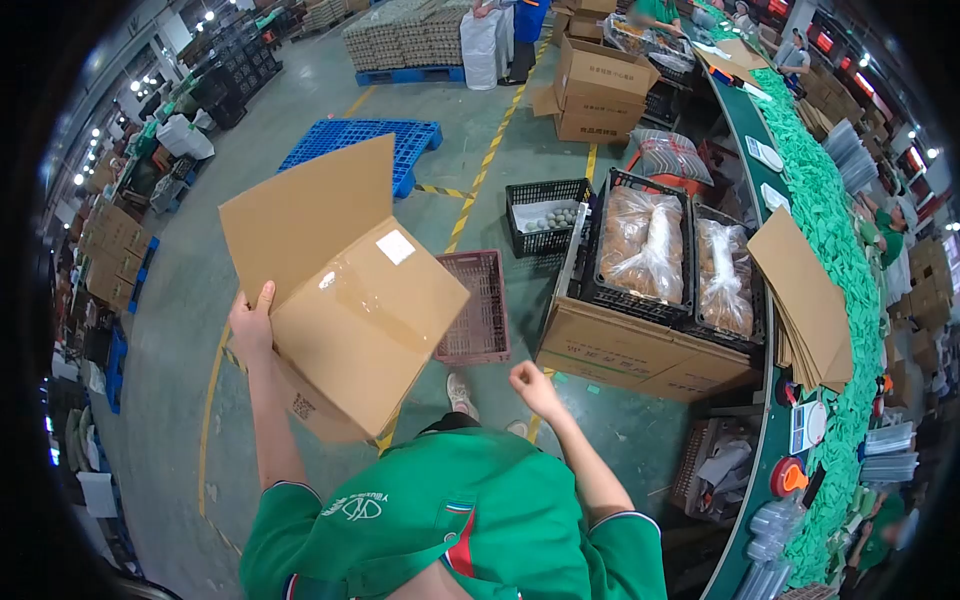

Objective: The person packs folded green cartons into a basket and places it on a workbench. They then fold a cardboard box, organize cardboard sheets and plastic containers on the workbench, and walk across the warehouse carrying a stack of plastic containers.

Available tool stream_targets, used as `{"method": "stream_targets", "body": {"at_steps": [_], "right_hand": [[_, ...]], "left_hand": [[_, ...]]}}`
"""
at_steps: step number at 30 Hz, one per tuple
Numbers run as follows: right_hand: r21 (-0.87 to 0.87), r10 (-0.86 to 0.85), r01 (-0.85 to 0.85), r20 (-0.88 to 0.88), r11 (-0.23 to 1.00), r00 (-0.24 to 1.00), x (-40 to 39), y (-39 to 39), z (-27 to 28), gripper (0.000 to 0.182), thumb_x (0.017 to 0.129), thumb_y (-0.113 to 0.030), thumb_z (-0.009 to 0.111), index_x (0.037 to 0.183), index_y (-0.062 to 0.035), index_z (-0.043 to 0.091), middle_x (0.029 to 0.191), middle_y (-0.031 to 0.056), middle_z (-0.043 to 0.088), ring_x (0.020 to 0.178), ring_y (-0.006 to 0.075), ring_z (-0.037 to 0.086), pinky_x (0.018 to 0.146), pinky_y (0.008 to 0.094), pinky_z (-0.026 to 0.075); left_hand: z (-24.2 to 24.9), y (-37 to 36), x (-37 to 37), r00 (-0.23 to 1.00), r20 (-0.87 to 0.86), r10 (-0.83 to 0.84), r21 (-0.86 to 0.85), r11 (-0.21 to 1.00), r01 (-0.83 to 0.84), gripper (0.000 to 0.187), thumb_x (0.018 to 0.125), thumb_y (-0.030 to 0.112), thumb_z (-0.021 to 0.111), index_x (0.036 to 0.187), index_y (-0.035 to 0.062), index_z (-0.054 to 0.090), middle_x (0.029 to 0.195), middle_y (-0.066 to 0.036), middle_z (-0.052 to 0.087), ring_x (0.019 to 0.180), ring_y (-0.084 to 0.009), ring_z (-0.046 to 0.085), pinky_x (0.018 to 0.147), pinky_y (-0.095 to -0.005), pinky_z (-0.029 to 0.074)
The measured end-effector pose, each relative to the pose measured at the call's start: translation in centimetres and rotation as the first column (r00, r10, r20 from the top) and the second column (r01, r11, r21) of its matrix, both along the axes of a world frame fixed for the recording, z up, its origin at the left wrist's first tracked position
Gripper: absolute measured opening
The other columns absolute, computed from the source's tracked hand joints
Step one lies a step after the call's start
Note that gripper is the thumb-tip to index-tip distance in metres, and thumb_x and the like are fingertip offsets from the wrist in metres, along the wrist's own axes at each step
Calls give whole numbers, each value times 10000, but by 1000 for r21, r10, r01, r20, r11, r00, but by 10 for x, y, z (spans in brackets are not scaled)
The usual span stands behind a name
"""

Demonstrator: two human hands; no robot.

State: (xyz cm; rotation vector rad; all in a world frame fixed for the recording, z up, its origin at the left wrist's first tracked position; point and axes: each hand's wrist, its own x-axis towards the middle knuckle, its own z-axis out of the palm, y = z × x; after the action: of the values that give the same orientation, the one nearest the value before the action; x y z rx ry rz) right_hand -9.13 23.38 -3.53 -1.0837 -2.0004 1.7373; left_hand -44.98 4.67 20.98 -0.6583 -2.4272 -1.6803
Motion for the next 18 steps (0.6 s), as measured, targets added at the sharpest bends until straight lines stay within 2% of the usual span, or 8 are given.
{"method": "stream_targets", "body": {"at_steps": [3,6,9,10,11,13,14,18], "right_hand": [[-97,32,-17,161,995,986,29,-22,-4,153,803,-169,563,853,-27,540,745,53,580,679,144,550,647,281,447],[-131,32,3,263,991,964,67,-35,-44,179,810,-182,557,844,-7,551,743,67,594,665,146,559,624,289,450],[-259,-6,72,247,963,969,78,-31,-42,215,825,-206,552,846,7,557,761,69,602,684,137,557,633,285,446],[-223,-19,63,194,973,981,76,-24,-56,231,840,-223,547,844,8,553,758,54,595,692,120,543,643,274,441],[-228,5,25,130,973,992,62,-18,-33,225,847,-234,546,860,-10,554,766,43,587,691,109,521,642,264,430],[-47,42,-43,-12,998,999,26,-7,-6,129,857,-175,532,852,-47,534,734,9,535,681,84,478,624,237,404],[-108,13,-28,-134,994,991,4,-8,15,103,853,-146,538,855,-45,516,732,-5,512,697,77,472,634,224,397],[-24,85,-93,-244,995,966,-55,-4,97,240,848,-136,555,1059,-58,471,840,3,493,754,75,466,689,223,403]], "left_hand": [[3,-7,3,993,-108,55,16,998,-54,244,798,147,630,979,-15,609,877,-77,630,774,-126,563,703,-261,435],[20,-15,7,968,-208,138,12,990,-139,239,789,152,640,971,-2,620,878,-89,636,775,-133,569,702,-266,438],[52,-19,17,949,-232,214,82,976,-200,242,775,161,660,950,-4,629,868,-90,642,770,-133,572,702,-265,441],[59,-21,16,943,-234,237,113,970,-216,247,770,163,668,943,-10,631,862,-85,644,766,-128,571,702,-263,442],[65,-22,17,937,-248,246,151,965,-213,245,770,159,669,935,-18,632,864,-77,644,765,-121,567,703,-256,442],[75,-22,18,930,-255,263,229,951,-206,232,770,140,671,919,-34,633,870,-66,641,769,-109,563,704,-243,440],[79,-25,21,931,-248,267,276,941,-196,222,769,127,673,909,-41,632,874,-63,638,773,-106,561,703,-236,438],[97,-30,27,960,-218,178,478,877,-55,211,764,101,676,907,-46,624,892,-76,628,788,-119,568,711,-232,444]]}}
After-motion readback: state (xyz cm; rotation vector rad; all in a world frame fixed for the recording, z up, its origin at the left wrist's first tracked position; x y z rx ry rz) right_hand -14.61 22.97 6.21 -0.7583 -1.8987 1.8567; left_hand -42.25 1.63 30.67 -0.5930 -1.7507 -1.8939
